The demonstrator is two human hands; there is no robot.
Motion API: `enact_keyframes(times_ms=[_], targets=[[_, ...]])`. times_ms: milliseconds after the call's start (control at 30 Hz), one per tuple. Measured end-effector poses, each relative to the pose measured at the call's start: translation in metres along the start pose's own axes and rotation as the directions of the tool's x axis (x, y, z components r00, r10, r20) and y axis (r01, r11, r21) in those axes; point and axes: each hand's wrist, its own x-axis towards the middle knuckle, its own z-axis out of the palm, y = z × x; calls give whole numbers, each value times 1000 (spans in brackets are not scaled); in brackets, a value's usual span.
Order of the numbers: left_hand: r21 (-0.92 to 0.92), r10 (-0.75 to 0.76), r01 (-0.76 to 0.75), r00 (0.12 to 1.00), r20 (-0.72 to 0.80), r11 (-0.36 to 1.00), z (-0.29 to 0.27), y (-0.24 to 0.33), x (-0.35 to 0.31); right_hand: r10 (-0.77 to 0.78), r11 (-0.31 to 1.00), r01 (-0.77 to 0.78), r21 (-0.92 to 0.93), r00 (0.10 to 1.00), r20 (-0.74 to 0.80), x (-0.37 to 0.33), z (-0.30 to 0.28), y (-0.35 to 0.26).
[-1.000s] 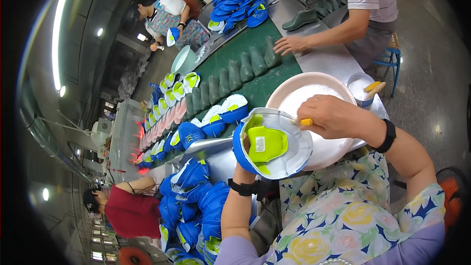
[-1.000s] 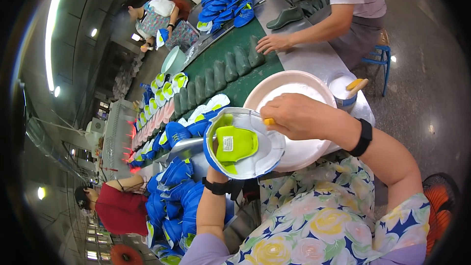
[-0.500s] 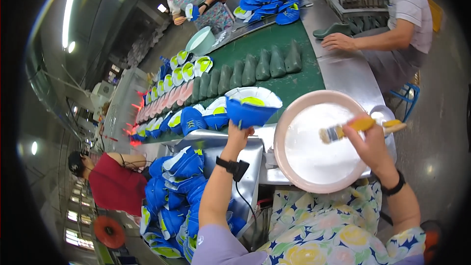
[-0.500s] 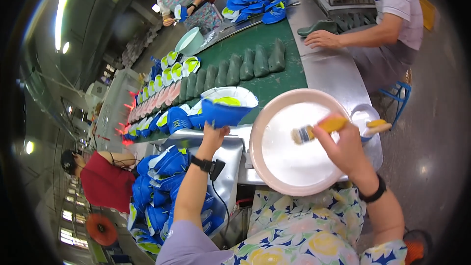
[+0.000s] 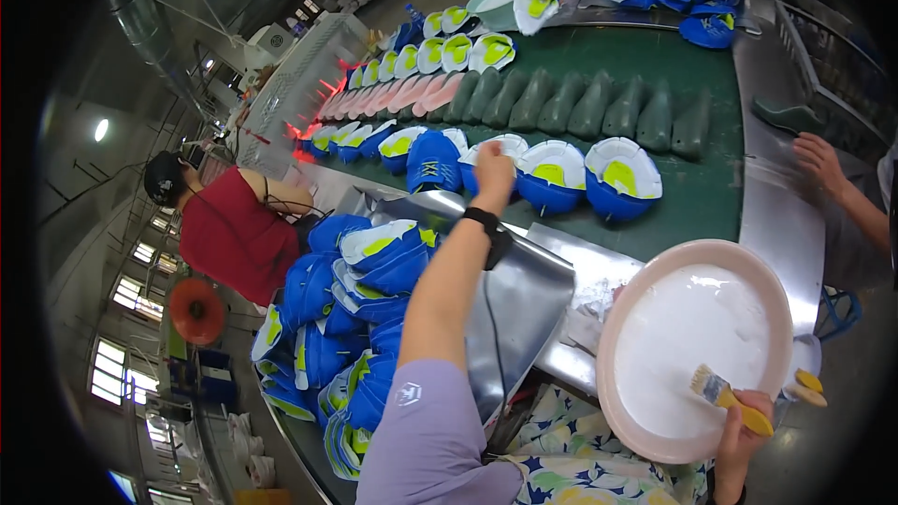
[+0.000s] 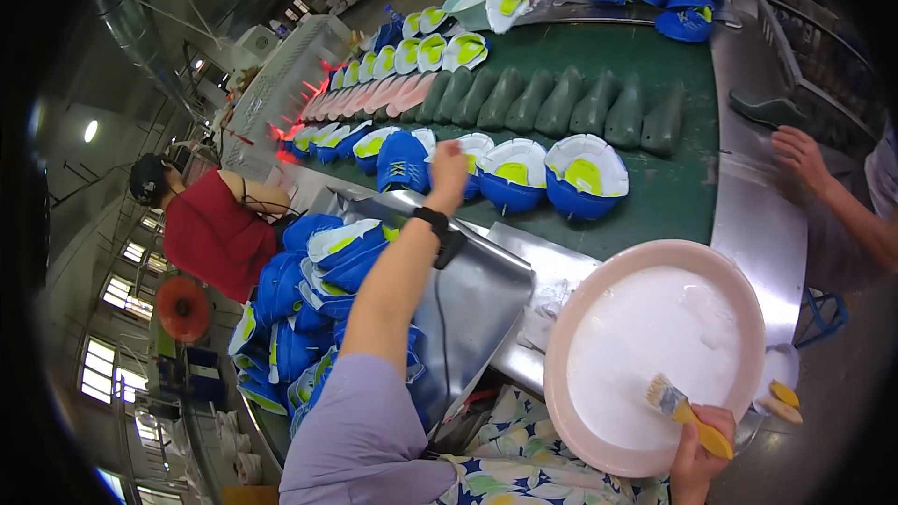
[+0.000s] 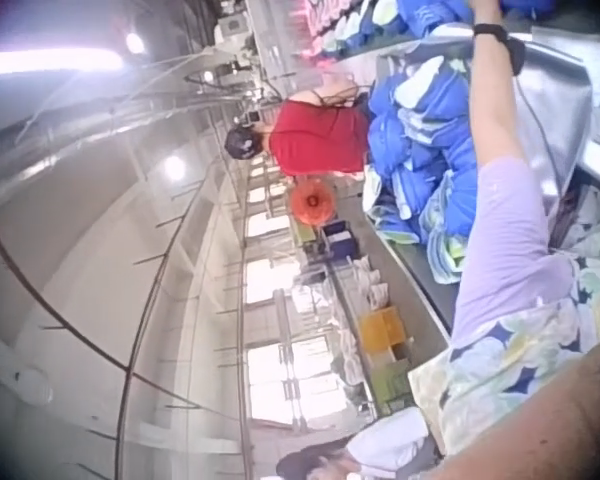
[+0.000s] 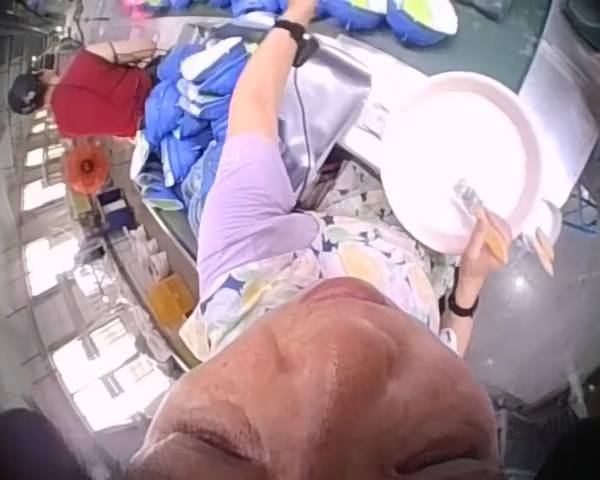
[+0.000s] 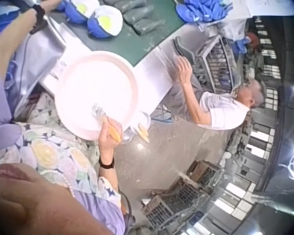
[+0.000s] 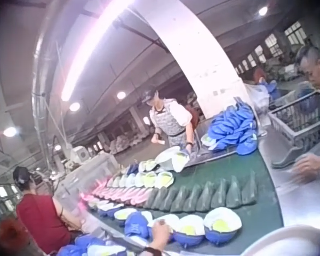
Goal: The recorder uses a brush to apply a white liquid adhesive to the interior edges and surfaces of shoe uppers at a manufacturing workstation.
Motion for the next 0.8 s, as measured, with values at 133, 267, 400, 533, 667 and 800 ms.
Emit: enact_keyframes(times_ms=[133, 267, 400, 533, 667, 800], targets=[[-416, -548, 524, 834, 71, 743, -84, -79, 68, 28, 995, -26, 92, 999, -22, -5, -12, 22], [-339, -661, 713, 699, 275, 613, -86, -137, 68, 77, 997, -76, 32, 996, -54, -2, -11, 20], [-513, -723, 683, 671, 162, 520, -94, -175, 75, 52, 998, -50, -38, 997, 59, 3, -13, 8], [-376, -618, 528, 766, -178, 762, -41, -160, 84, 78, 992, -73, -102, 996, 46, 5, -5, 6], [-657, -562, 509, 812, 154, 556, -61, -170, 85, 22, 993, -12, -122, 997, 77, 5, -12, 10], [-470, -683, 682, 701, 204, 560, -44, -135, 70, 41, 986, -30, -162, 997, 63, 3, -10, 6]])
